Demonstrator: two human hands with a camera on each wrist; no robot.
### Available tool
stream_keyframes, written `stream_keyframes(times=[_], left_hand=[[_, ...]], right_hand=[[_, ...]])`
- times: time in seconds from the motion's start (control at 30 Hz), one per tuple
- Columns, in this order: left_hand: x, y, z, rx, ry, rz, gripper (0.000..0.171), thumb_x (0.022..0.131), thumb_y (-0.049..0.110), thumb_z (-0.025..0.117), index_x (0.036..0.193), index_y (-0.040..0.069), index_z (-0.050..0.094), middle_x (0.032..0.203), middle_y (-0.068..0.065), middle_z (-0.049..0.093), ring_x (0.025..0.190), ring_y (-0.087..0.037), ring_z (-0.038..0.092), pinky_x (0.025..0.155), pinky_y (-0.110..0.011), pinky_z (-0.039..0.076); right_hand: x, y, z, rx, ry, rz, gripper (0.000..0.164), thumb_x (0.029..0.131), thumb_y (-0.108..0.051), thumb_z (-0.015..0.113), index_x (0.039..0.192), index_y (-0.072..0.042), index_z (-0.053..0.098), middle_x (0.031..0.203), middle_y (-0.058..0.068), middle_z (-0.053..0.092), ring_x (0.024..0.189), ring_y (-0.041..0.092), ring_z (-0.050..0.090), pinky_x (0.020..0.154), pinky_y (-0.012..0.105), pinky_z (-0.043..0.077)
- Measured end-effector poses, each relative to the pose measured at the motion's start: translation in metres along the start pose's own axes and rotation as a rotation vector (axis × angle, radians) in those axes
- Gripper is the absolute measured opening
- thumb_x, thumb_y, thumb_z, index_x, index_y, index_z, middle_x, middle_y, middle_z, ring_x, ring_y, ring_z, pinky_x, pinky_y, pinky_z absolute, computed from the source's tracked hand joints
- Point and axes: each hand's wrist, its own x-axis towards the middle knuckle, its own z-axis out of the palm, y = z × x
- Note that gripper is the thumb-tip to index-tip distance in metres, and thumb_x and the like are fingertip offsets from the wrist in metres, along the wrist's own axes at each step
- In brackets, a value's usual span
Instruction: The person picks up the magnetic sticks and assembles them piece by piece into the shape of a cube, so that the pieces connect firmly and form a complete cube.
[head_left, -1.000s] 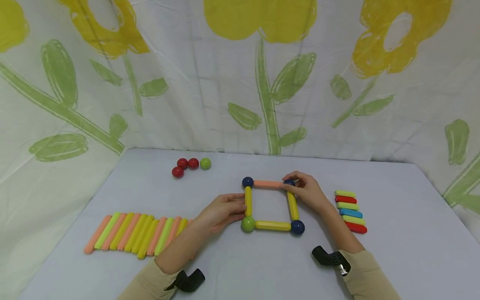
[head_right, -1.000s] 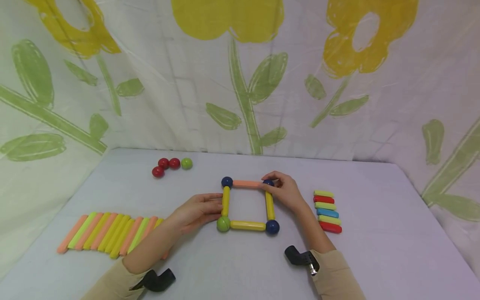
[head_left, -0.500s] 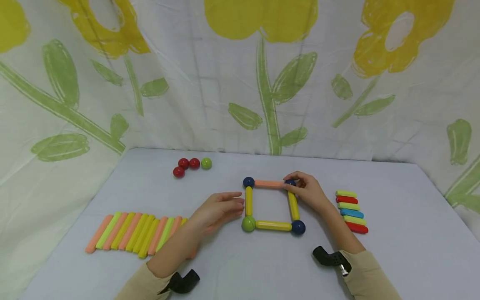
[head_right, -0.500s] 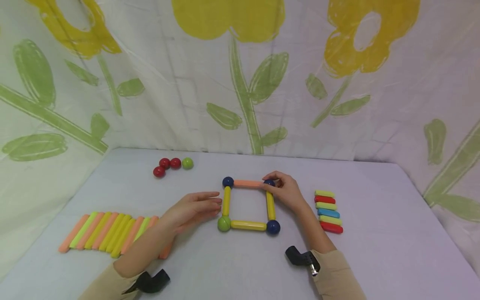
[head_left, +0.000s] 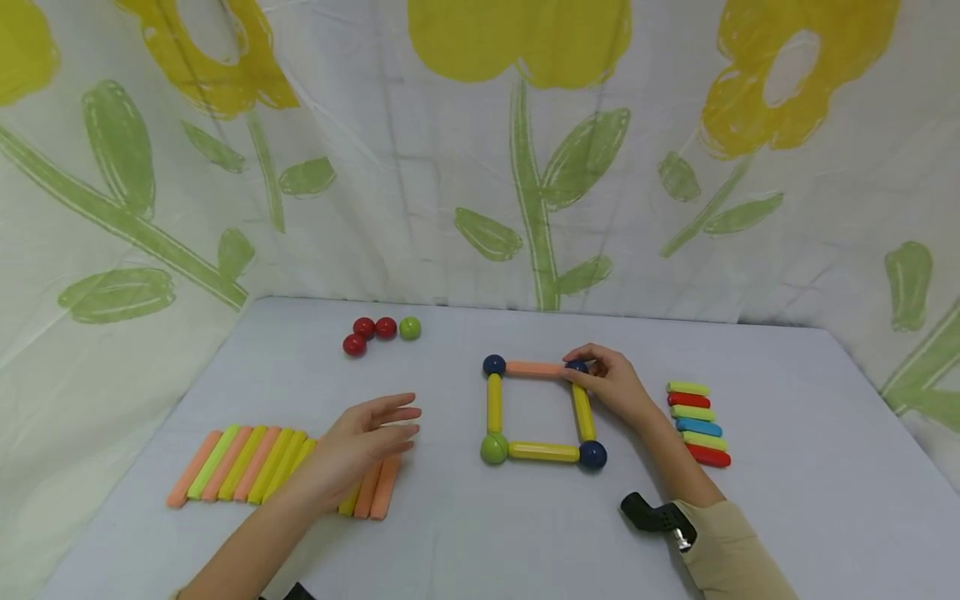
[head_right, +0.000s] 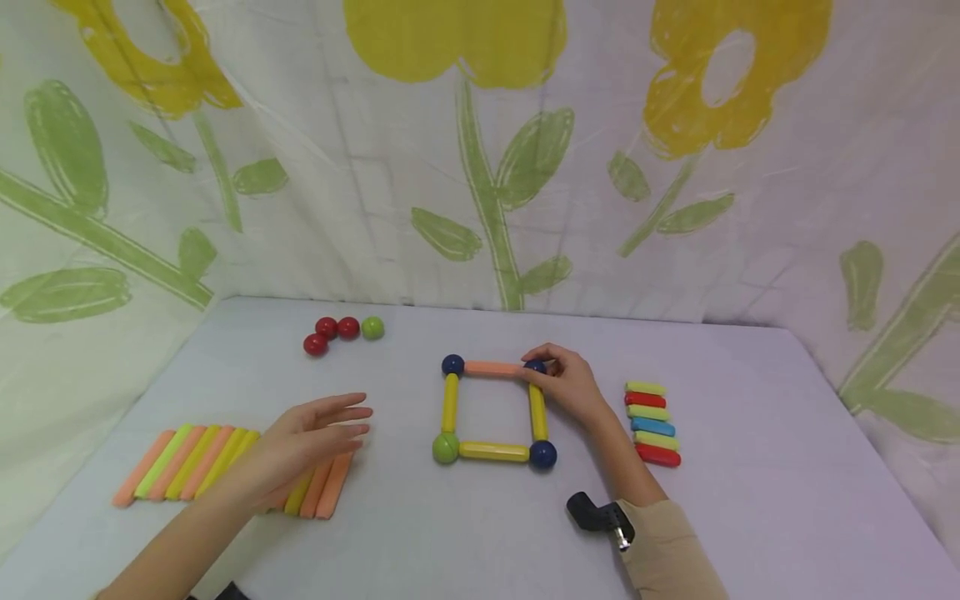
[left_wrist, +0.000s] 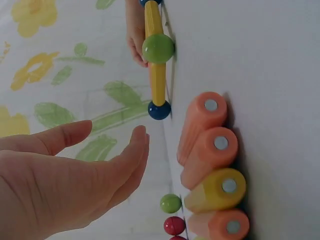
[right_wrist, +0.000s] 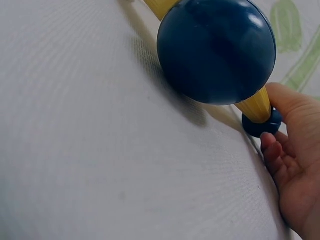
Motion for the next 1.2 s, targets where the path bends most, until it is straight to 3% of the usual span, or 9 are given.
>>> stream_keyframes(times=[0.17, 0.33, 0.6, 0.83, 1.2], left_hand=[[-0.017, -0.01, -0.012, 0.097, 0.049, -0.019, 0.063, 0.107, 0.024, 0.062, 0.161, 0.002, 0.038, 0.157, -0.024, 0.05, 0.14, -0.038, 0.055, 0.111, -0.045, 0.052], [-0.023, -0.018, -0.012, 0.124, 0.069, -0.031, 0.06, 0.108, 0.02, 0.061, 0.16, -0.002, 0.039, 0.157, -0.027, 0.05, 0.142, -0.041, 0.053, 0.11, -0.046, 0.053], [-0.018, -0.024, -0.004, 0.124, 0.044, -0.003, 0.058, 0.106, 0.021, 0.064, 0.156, -0.002, 0.045, 0.154, -0.024, 0.054, 0.14, -0.038, 0.055, 0.11, -0.045, 0.053], [-0.009, -0.028, 0.003, 0.089, -0.063, 0.01, 0.053, 0.105, 0.012, 0.063, 0.153, -0.005, 0.048, 0.148, -0.024, 0.058, 0.132, -0.035, 0.059, 0.105, -0.036, 0.056], [-0.006, -0.031, 0.011, 0.101, -0.067, 0.02, 0.047, 0.101, 0.002, 0.066, 0.146, -0.009, 0.055, 0.142, -0.023, 0.063, 0.123, -0.026, 0.063, 0.099, -0.03, 0.058]], right_hand=[[-0.001, 0.001, 0.001, -0.005, 0.006, 0.006, 0.027, 0.099, -0.017, 0.076, 0.121, -0.002, 0.073, 0.114, 0.016, 0.068, 0.075, 0.015, 0.052, 0.063, 0.02, 0.044], [0.0, 0.005, 0.0, -0.007, 0.015, -0.004, 0.026, 0.099, -0.017, 0.076, 0.121, -0.002, 0.073, 0.113, 0.013, 0.068, 0.075, 0.015, 0.053, 0.063, 0.021, 0.046], [0.0, 0.008, 0.0, 0.023, 0.029, -0.006, 0.026, 0.099, -0.016, 0.076, 0.121, -0.002, 0.073, 0.111, 0.009, 0.068, 0.074, 0.013, 0.053, 0.062, 0.02, 0.046], [0.0, 0.005, -0.001, 0.066, 0.046, 0.017, 0.028, 0.098, -0.014, 0.077, 0.122, 0.0, 0.072, 0.104, 0.005, 0.065, 0.07, 0.012, 0.049, 0.059, 0.02, 0.041], [0.001, 0.002, 0.001, 0.04, 0.059, 0.013, 0.028, 0.096, -0.014, 0.08, 0.119, 0.001, 0.073, 0.081, 0.003, 0.057, 0.064, 0.011, 0.045, 0.056, 0.02, 0.039]])
